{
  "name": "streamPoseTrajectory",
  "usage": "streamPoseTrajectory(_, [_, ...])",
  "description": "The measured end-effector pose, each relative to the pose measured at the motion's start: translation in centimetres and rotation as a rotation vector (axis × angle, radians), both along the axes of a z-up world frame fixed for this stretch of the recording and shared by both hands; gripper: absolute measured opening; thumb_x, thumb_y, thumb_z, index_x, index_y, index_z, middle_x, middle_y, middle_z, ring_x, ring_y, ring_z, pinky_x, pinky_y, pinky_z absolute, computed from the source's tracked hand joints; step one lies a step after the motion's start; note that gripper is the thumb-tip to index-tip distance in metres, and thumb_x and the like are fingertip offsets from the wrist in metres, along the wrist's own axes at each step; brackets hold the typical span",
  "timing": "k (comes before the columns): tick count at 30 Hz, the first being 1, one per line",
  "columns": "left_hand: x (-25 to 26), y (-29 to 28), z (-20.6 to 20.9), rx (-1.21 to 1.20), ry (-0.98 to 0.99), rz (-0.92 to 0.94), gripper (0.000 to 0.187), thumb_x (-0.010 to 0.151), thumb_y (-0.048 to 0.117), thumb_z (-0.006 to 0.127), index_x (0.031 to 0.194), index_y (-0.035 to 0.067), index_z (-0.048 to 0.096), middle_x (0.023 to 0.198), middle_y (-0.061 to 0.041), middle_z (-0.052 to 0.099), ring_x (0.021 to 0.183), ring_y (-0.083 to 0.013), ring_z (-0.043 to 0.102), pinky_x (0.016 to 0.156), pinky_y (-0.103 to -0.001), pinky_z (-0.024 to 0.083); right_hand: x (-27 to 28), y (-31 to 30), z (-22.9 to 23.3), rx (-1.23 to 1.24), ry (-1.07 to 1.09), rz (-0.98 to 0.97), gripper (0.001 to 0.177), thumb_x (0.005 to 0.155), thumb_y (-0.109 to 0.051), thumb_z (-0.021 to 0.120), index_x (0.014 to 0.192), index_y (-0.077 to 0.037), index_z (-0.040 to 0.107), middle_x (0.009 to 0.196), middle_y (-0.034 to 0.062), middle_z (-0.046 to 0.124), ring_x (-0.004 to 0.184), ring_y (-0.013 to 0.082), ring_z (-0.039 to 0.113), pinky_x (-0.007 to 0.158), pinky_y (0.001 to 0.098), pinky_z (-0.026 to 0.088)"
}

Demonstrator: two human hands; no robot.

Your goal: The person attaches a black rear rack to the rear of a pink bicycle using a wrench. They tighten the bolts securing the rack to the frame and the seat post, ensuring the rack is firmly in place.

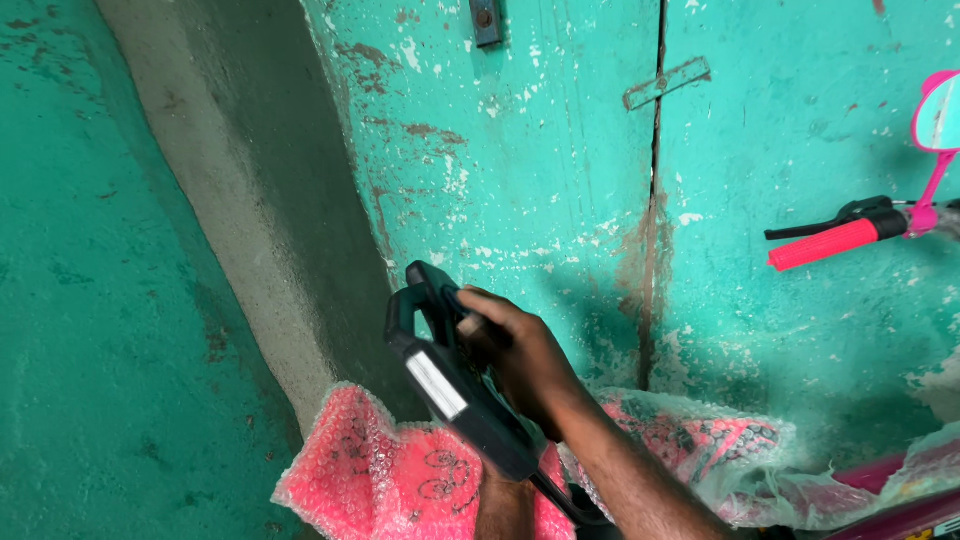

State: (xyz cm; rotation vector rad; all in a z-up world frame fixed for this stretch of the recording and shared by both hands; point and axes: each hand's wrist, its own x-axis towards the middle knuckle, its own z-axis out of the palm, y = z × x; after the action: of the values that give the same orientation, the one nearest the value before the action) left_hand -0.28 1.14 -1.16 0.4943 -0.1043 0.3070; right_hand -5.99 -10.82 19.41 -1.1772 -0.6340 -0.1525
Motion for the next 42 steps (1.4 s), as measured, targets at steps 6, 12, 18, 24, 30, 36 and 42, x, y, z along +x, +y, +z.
streamPoseTrajectory(6, [-0.1,-0.1,-0.5,-0.005,-0.027,0.018,0.036,0.102,0.039,0.052,0.106,0.006,0.063,0.084,-0.005,0.066,0.074,-0.0193,0.065,0.061,-0.034,0.053,0.9,0.1,1.9,-0.249,-0.034,-0.189,0.023,0.096,-0.008,0.063,0.114,-0.004,0.076,0.118,0.0085,0.074,0.075,0.0180,0.068,0.069,0.0319,0.058])
streamPoseTrajectory(12, [-0.2,-0.6,-0.2,-0.020,-0.036,0.029,0.036,0.102,0.040,0.052,0.107,0.006,0.063,0.085,-0.005,0.066,0.075,-0.0199,0.065,0.063,-0.034,0.053,1.7,0.8,1.2,-0.010,-0.069,-0.410,0.024,0.097,-0.011,0.065,0.120,-0.004,0.070,0.105,0.0108,0.076,0.093,0.0139,0.071,0.086,0.0318,0.056])
streamPoseTrajectory(18, [-0.6,-1.0,-0.8,-0.023,-0.027,0.028,0.037,0.102,0.041,0.052,0.107,0.006,0.063,0.086,-0.006,0.066,0.076,-0.0204,0.065,0.064,-0.035,0.054,3.1,0.6,2.6,-0.156,-0.170,-0.148,0.033,0.095,-0.014,0.068,0.127,-0.007,0.065,0.113,0.0048,0.073,0.103,0.0124,0.068,0.093,0.0301,0.053])
streamPoseTrajectory(24, [0.0,-1.4,0.0,-0.022,-0.047,0.015,0.038,0.102,0.042,0.052,0.107,0.006,0.063,0.087,-0.006,0.066,0.077,-0.0209,0.065,0.065,-0.035,0.054,4.8,-0.9,0.1,-0.397,-0.101,-0.151,0.017,0.092,-0.011,0.068,0.108,-0.005,0.071,0.098,0.0036,0.078,0.092,0.0124,0.072,0.083,0.0299,0.057])
streamPoseTrajectory(30, [0.2,-2.0,0.3,-0.029,-0.055,0.005,0.039,0.102,0.043,0.052,0.108,0.007,0.063,0.088,-0.006,0.066,0.078,-0.0214,0.065,0.066,-0.036,0.054,3.2,-2.9,1.5,-0.226,0.055,-0.155,0.022,0.097,-0.022,0.069,0.109,-0.005,0.073,0.092,0.0072,0.075,0.084,0.0150,0.068,0.078,0.0320,0.056])
streamPoseTrajectory(36, [-0.1,-2.3,0.7,-0.036,-0.044,0.005,0.040,0.102,0.044,0.052,0.108,0.007,0.063,0.089,-0.007,0.066,0.079,-0.0219,0.065,0.067,-0.037,0.055,1.8,1.4,4.9,-0.285,-0.414,-0.295,0.029,0.090,-0.027,0.078,0.109,-0.006,0.070,0.098,0.0072,0.073,0.092,0.0170,0.069,0.084,0.0327,0.055])
streamPoseTrajectory(42, [-0.4,-2.4,1.1,-0.061,-0.046,0.006,0.041,0.102,0.045,0.052,0.109,0.007,0.063,0.090,-0.007,0.066,0.080,-0.0225,0.065,0.068,-0.037,0.055,1.1,1.9,6.4,-0.362,-0.024,-0.352,0.037,0.088,-0.026,0.072,0.123,-0.018,0.065,0.087,0.0082,0.072,0.082,0.0180,0.070,0.076,0.0352,0.057])
